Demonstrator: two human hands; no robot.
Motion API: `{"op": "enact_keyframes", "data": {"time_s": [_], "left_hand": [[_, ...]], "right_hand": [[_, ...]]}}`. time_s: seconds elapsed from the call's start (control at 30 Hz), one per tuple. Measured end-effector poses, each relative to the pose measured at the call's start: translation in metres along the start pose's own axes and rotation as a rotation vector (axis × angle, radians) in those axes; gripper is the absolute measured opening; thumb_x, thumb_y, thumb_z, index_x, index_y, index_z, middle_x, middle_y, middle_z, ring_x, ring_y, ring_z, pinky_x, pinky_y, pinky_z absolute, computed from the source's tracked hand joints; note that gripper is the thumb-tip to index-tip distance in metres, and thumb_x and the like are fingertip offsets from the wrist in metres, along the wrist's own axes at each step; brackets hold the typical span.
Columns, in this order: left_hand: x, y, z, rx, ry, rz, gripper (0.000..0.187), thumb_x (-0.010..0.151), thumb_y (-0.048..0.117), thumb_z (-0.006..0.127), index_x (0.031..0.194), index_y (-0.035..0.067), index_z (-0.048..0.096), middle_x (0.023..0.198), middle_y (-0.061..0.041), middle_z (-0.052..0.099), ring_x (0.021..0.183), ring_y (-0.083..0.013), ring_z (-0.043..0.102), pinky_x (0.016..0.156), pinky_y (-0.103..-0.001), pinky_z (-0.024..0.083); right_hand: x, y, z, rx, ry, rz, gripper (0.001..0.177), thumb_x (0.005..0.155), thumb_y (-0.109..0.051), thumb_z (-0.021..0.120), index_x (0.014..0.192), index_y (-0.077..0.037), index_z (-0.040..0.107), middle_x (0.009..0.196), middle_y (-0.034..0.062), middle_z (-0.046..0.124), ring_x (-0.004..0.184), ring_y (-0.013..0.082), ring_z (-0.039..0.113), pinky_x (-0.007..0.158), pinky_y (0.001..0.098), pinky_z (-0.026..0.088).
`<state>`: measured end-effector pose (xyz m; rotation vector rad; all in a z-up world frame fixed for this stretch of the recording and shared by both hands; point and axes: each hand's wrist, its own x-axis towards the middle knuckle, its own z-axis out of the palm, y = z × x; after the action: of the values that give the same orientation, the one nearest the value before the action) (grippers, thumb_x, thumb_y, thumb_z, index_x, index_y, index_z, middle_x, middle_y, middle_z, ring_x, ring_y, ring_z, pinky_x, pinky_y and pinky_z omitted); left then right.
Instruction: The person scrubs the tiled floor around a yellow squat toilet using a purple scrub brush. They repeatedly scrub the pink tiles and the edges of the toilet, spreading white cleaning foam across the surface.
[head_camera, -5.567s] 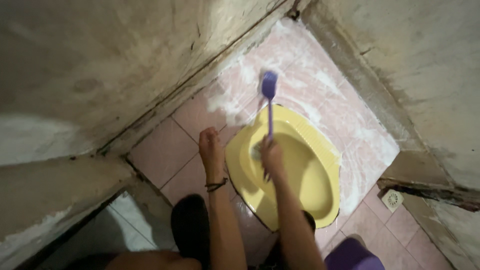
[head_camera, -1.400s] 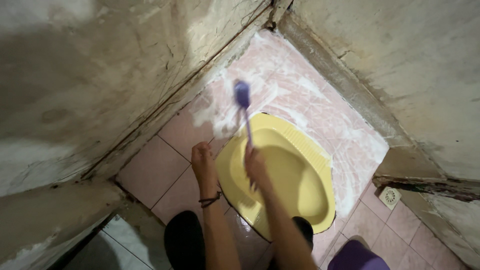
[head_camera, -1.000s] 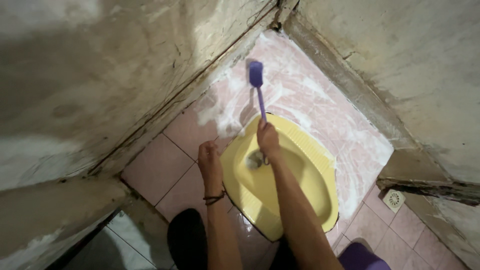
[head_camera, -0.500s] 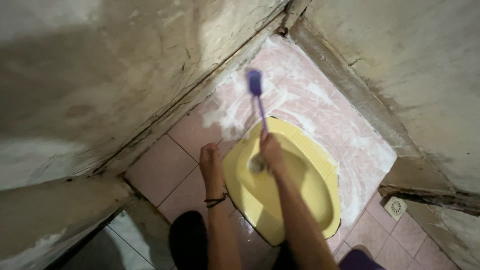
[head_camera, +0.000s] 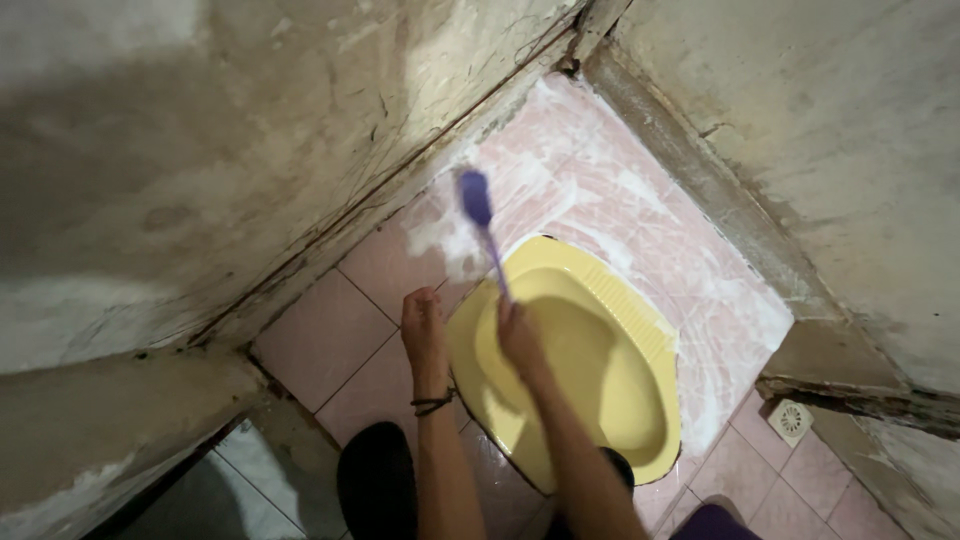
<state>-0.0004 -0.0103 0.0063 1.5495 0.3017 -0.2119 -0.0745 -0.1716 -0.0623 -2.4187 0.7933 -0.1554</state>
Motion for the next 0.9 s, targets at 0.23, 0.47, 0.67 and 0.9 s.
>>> {"op": "enact_keyframes", "data": {"time_s": [0.23,0.47,0.67,0.9], "left_hand": [[0.002,0.001,-0.005,0.032,0.034,0.006,0.055,0.100,0.055,0.050,0.110,0.003,0.066,0.095,-0.005,0.069,0.084,-0.0160,0.063,0.077,-0.032,0.051],[0.003,-0.006,0.000,-0.033,-0.007,-0.053,0.050,0.102,0.050,0.053,0.113,0.003,0.065,0.097,-0.009,0.065,0.087,-0.0212,0.059,0.077,-0.036,0.050],[-0.005,0.006,0.000,0.031,-0.011,0.038,0.041,0.100,0.041,0.053,0.109,0.003,0.065,0.102,-0.005,0.069,0.093,-0.0170,0.064,0.082,-0.032,0.052],[-0.004,0.015,-0.005,0.061,0.025,-0.077,0.048,0.103,0.046,0.047,0.112,0.003,0.066,0.100,-0.008,0.071,0.088,-0.0205,0.065,0.080,-0.035,0.053]], "right_hand": [[0.097,-0.006,-0.054,0.309,-0.122,0.456,0.057,0.104,-0.050,0.046,0.095,0.004,0.059,0.084,0.0340,0.066,0.074,0.0527,0.067,0.066,0.0584,0.053],[-0.006,0.019,-0.008,0.109,0.022,-0.203,0.050,0.109,-0.040,0.046,0.089,0.003,0.060,0.083,0.0338,0.063,0.074,0.0520,0.062,0.066,0.0596,0.047],[0.070,0.024,-0.038,-0.026,0.096,-0.043,0.052,0.108,-0.045,0.048,0.093,0.002,0.061,0.083,0.0342,0.066,0.075,0.0542,0.063,0.065,0.0608,0.050],[0.065,0.002,-0.048,0.149,-0.107,0.179,0.064,0.107,-0.053,0.044,0.088,0.004,0.066,0.077,0.0316,0.070,0.066,0.0431,0.069,0.065,0.0532,0.054]]}}
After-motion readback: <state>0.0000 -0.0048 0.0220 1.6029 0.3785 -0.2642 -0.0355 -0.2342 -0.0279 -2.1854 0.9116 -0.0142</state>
